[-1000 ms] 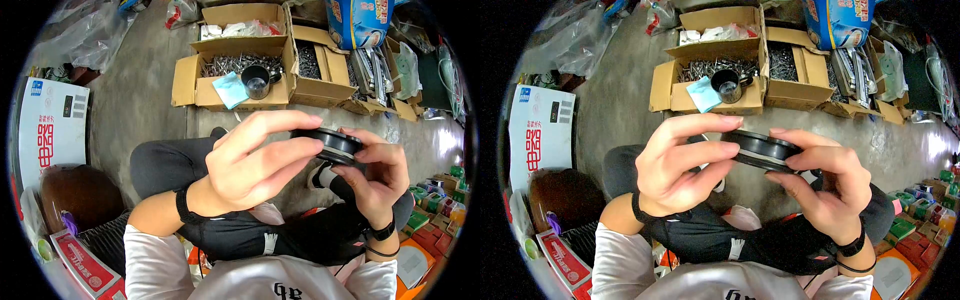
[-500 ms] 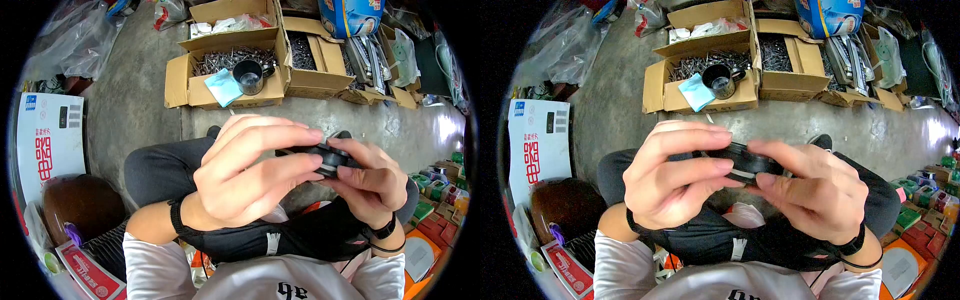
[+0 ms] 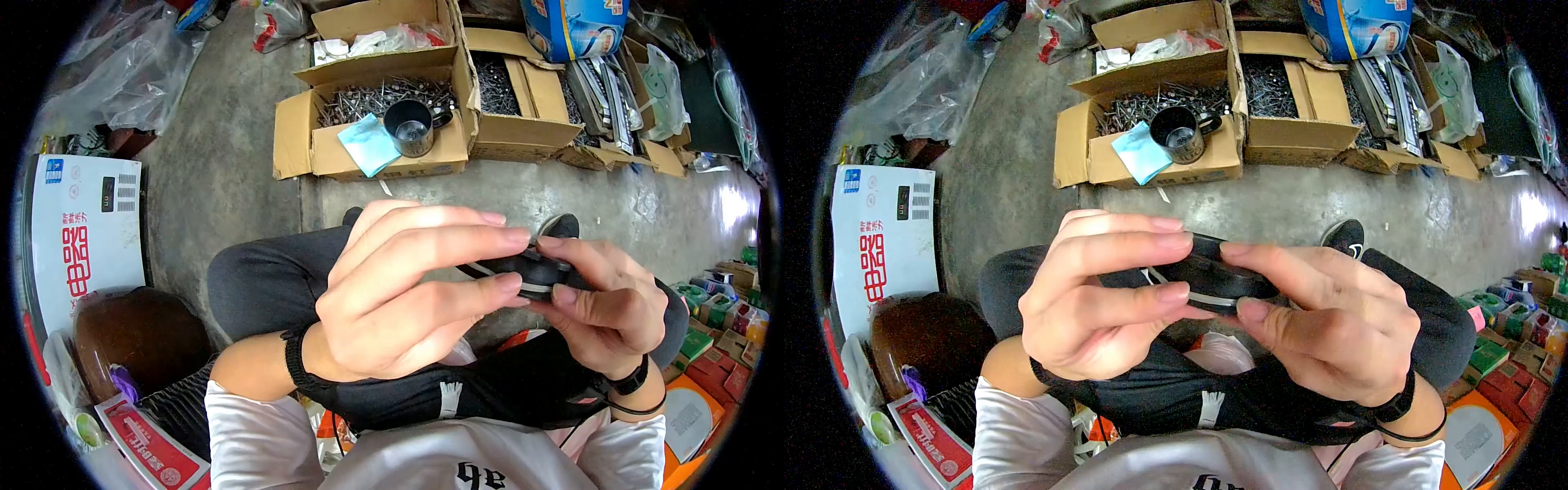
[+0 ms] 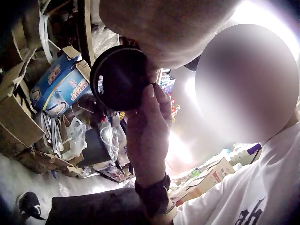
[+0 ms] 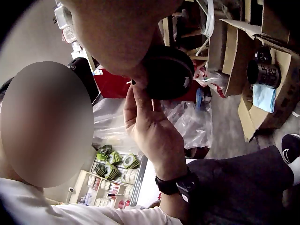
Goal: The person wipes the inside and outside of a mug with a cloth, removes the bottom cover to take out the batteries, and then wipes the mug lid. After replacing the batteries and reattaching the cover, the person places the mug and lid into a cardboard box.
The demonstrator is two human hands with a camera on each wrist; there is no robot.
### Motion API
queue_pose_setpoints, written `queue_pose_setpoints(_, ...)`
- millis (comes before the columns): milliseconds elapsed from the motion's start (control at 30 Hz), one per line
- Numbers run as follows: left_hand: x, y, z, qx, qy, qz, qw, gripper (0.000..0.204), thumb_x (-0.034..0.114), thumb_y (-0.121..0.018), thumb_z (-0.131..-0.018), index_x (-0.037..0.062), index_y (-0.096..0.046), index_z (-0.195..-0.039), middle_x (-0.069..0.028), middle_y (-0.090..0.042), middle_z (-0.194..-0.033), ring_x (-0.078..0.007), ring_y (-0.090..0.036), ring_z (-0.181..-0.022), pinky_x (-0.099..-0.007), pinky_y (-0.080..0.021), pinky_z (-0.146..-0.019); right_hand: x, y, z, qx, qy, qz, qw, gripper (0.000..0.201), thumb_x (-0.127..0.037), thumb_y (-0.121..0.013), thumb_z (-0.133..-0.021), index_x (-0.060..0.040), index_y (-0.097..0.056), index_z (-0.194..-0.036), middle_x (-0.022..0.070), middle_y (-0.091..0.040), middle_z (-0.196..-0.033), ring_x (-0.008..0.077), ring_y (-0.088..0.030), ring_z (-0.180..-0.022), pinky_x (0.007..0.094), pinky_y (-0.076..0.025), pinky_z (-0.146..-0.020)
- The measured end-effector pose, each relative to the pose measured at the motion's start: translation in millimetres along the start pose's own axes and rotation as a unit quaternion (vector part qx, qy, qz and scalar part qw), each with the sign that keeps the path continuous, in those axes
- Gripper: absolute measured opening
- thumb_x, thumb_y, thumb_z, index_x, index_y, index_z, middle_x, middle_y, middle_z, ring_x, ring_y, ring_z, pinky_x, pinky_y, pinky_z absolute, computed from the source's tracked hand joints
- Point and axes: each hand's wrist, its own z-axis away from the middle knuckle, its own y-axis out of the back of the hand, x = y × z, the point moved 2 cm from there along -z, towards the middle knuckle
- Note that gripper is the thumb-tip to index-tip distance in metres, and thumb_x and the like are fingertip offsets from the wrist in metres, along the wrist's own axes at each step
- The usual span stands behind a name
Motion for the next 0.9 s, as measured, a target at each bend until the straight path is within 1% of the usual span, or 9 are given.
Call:
queue_pose_setpoints(167, -1.7, 1.3, -0.8, -0.015, 0.009, 0.000, 1.000, 0.031, 0.003, -0.088, -0.072, 0.0051, -0.073, -0.099, -0.0180, -0.072, -0.112, -0.0337, -0.072, -0.102, -0.0409, -0.055, -0.084, -1.6, 1.7, -1.5, -0.011, -0.004, 0.026, 1.000, 0.028, 0.002, -0.085, -0.077, -0.0035, -0.059, -0.087, 0.0251, -0.074, -0.108, 0.0323, -0.074, -0.080, 0.0352, -0.061, -0.065)
queue_pose_setpoints(267, -2.7, -2.5, -5.0, -0.007, 0.039, 0.038, 0.999, 0.034, 0.001, -0.090, -0.070, 0.0035, -0.073, -0.100, -0.0189, -0.072, -0.113, -0.0334, -0.072, -0.101, -0.0400, -0.056, -0.085, 2.3, 9.7, -3.1, -0.017, 0.012, 0.046, 0.999, 0.029, 0.003, -0.085, -0.075, -0.0040, -0.059, -0.087, 0.0244, -0.075, -0.107, 0.0303, -0.073, -0.077, 0.0338, -0.059, -0.062)
queue_pose_setpoints(333, -2.8, -1.2, -8.9, -0.020, 0.038, 0.055, 0.998, 0.034, -0.005, -0.087, -0.069, 0.0007, -0.072, -0.099, -0.0199, -0.072, -0.114, -0.0340, -0.072, -0.101, -0.0394, -0.057, -0.087, 5.4, 14.1, -5.0, -0.013, 0.019, 0.046, 0.999, 0.031, 0.004, -0.086, -0.072, -0.0039, -0.059, -0.085, 0.0243, -0.075, -0.105, 0.0288, -0.071, -0.073, 0.0331, -0.056, -0.059)
queue_pose_setpoints(400, -3.5, -1.7, -11.3, -0.027, 0.041, 0.071, 0.996, 0.033, -0.007, -0.084, -0.069, -0.0003, -0.071, -0.099, -0.0201, -0.071, -0.114, -0.0344, -0.072, -0.102, -0.0397, -0.058, -0.087, 5.9, 18.0, -6.6, -0.018, 0.023, 0.050, 0.998, 0.031, 0.005, -0.086, -0.071, -0.0036, -0.059, -0.085, 0.0247, -0.075, -0.104, 0.0281, -0.070, -0.071, 0.0326, -0.055, -0.058)
queue_pose_setpoints(500, -6.6, 2.6, -10.8, -0.045, 0.027, 0.047, 0.998, 0.032, -0.008, -0.081, -0.070, -0.0008, -0.070, -0.098, -0.0199, -0.072, -0.112, -0.0346, -0.072, -0.101, -0.0397, -0.059, -0.087, 7.5, 21.4, -7.3, -0.026, 0.025, 0.040, 0.999, 0.031, 0.005, -0.087, -0.070, -0.0033, -0.060, -0.084, 0.0252, -0.075, -0.103, 0.0270, -0.068, -0.068, 0.0320, -0.054, -0.057)
queue_pose_setpoints(567, -6.8, 2.8, -10.9, -0.052, 0.026, 0.032, 0.998, 0.032, -0.008, -0.081, -0.069, -0.0002, -0.070, -0.098, -0.0191, -0.072, -0.111, -0.0328, -0.073, -0.098, -0.0381, -0.059, -0.085, 8.4, 21.5, -7.2, -0.024, 0.026, 0.035, 0.999, 0.030, 0.004, -0.087, -0.070, -0.0031, -0.061, -0.083, 0.0257, -0.075, -0.102, 0.0262, -0.067, -0.067, 0.0316, -0.054, -0.057)
queue_pose_setpoints(633, -6.2, 3.8, -11.1, -0.058, 0.030, 0.023, 0.998, 0.032, -0.008, -0.081, -0.069, 0.0004, -0.070, -0.098, -0.0185, -0.072, -0.110, -0.0312, -0.073, -0.096, -0.0368, -0.059, -0.084, 7.1, 23.6, -7.0, -0.050, 0.016, 0.036, 0.998, 0.030, 0.003, -0.086, -0.073, -0.0028, -0.059, -0.085, 0.0280, -0.074, -0.103, 0.0297, -0.070, -0.073, 0.0347, -0.056, -0.062)
queue_pose_setpoints(733, -7.3, 4.2, -11.3, -0.058, 0.025, 0.017, 0.998, 0.032, -0.007, -0.082, -0.067, 0.0017, -0.071, -0.096, -0.0168, -0.073, -0.107, -0.0289, -0.073, -0.093, -0.0353, -0.058, -0.080, 3.2, 29.9, -8.6, -0.109, -0.005, 0.033, 0.993, 0.030, 0.003, -0.083, -0.078, -0.0023, -0.055, -0.089, 0.0323, -0.072, -0.105, 0.0374, -0.076, -0.087, 0.0415, -0.061, -0.073)
queue_pose_setpoints(900, -15.3, 3.6, -10.2, -0.064, -0.005, 0.012, 0.998, 0.029, -0.005, -0.082, -0.066, 0.0030, -0.071, -0.091, -0.0145, -0.073, -0.104, -0.0312, -0.072, -0.092, -0.0385, -0.057, -0.081, 5.5, 29.8, -10.4, -0.137, -0.012, 0.011, 0.990, 0.030, 0.003, -0.084, -0.075, -0.0010, -0.058, -0.089, 0.0333, -0.072, -0.105, 0.0388, -0.076, -0.091, 0.0431, -0.061, -0.077)
